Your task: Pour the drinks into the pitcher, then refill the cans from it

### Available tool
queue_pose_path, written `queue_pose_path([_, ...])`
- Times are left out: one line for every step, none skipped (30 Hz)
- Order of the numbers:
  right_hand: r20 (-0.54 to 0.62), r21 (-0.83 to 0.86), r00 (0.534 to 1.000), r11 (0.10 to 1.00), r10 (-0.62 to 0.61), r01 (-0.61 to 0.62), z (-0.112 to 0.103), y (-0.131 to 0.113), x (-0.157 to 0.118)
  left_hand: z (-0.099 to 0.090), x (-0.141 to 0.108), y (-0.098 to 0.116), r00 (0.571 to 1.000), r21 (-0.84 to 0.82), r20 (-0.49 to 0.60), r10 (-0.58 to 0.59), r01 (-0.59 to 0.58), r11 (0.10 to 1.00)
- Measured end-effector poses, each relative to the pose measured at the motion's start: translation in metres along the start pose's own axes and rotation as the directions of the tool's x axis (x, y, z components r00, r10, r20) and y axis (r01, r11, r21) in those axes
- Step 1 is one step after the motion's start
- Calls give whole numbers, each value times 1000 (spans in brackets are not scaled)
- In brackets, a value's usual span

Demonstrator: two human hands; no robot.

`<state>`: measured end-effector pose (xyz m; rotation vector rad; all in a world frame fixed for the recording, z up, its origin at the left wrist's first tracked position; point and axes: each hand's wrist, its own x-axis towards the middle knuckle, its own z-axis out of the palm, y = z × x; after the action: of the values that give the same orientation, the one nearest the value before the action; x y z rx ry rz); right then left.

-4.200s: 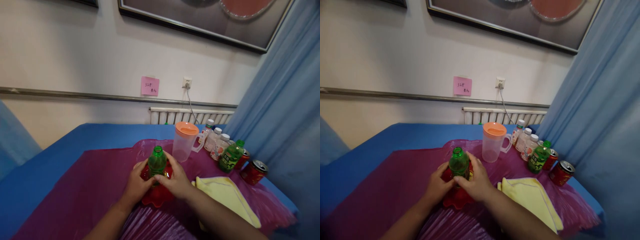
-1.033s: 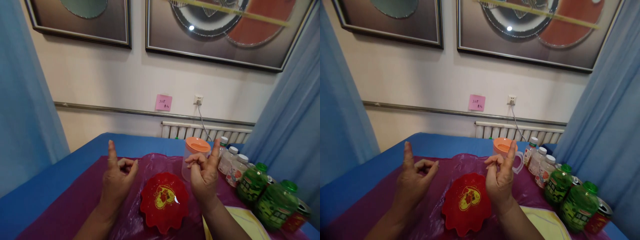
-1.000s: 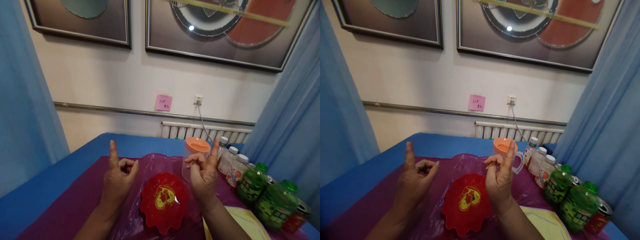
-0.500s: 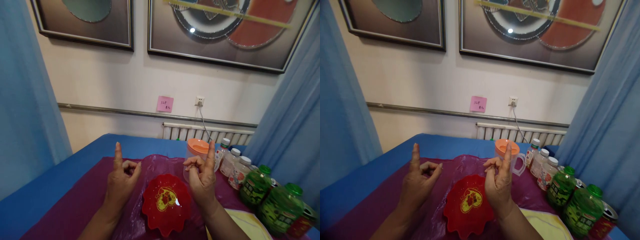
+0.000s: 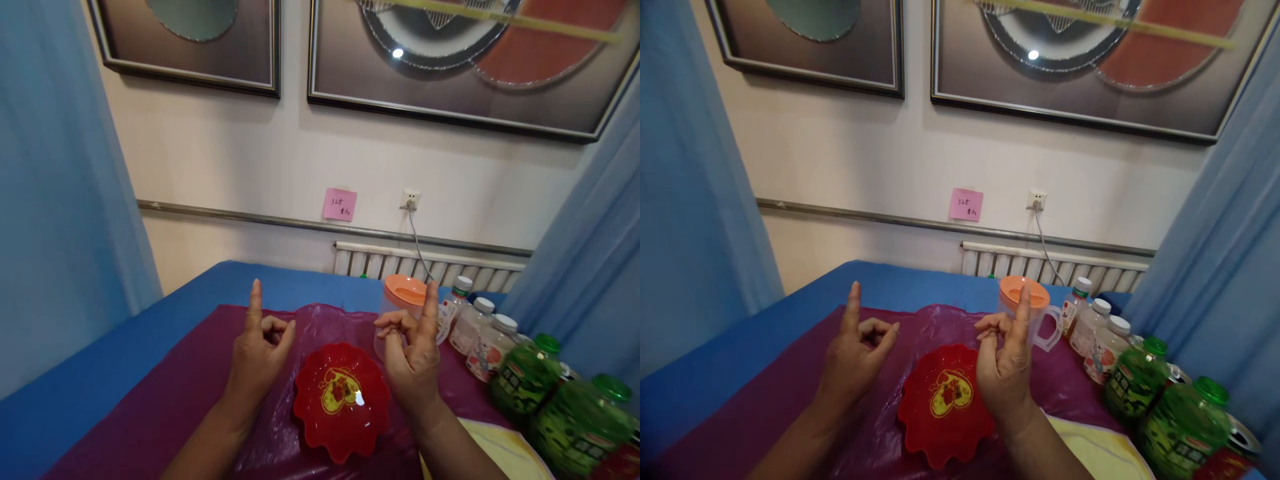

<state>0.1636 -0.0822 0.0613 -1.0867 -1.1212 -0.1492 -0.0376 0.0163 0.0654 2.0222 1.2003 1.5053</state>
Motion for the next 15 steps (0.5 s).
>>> queue_pose_path([4, -5, 1000, 1000, -6, 6, 1, 0, -1, 1, 0, -1, 1000, -1, 8, -4, 4, 1000])
queue_pose_path([9, -10, 1000, 1000, -11, 11, 1, 1, -2, 2, 0, -2, 1000, -3, 17, -11, 11, 1000])
queue_pose_path([15, -16, 1000, 1000, -14, 15, 2, 2, -3, 2, 0, -3, 999, -3, 26, -20, 20, 1000])
queue_pose_path([19, -24, 1000, 1000, -12, 13, 3, 3, -3, 3, 0, -4, 999, -4, 36, -31, 31, 1000])
queue_pose_path([24, -35, 1000, 999, -8, 9, 3, 3, -3, 3, 0, -4, 998, -3, 44, -41, 41, 999])
queue_pose_path([32, -49, 999, 999, -2, 3, 3, 4, -3, 3, 0, -5, 997, 0, 52, -50, 50, 999])
queue_pose_path([44, -64, 999, 998, 8, -5, 3, 4, -2, 2, 1, -5, 997, 4, 59, -56, 56, 998])
queue_pose_path([61, -78, 998, 997, 17, -12, 1, 2, -2, 1, 1, -5, 996, 9, 64, -59, 59, 998])
queue_pose_path([84, -89, 996, 996, 23, -15, -1, -1, -2, 0, 2, -5, 996, 15, 65, -63, 62, 998])
queue_pose_path([121, -96, 992, 995, 24, -13, -3, -6, -4, -1, 2, -5, 996, 21, 64, -66, 65, 998])
queue_pose_path([175, -97, 984, 995, 21, -4, -6, -12, -8, -1, 3, -6, 996, 26, 60, -72, 70, 997])
queue_pose_path([246, -93, 969, 996, 12, 11, -8, -19, -15, -2, 4, -6, 995, 26, 55, -82, 80, 996])
queue_pose_path([337, -85, 942, 996, -2, 33, -9, -26, -26, -2, 5, -7, 994, 16, 51, -96, 95, 995])
queue_pose_path([439, -76, 898, 995, -20, 59, -9, -33, -40, -2, 6, -9, 992, -6, 50, -114, 115, 993])
queue_pose_path([542, -66, 839, 994, -42, 92, -7, -38, -59, -2, 7, -11, 989, -42, 53, -136, 138, 990])
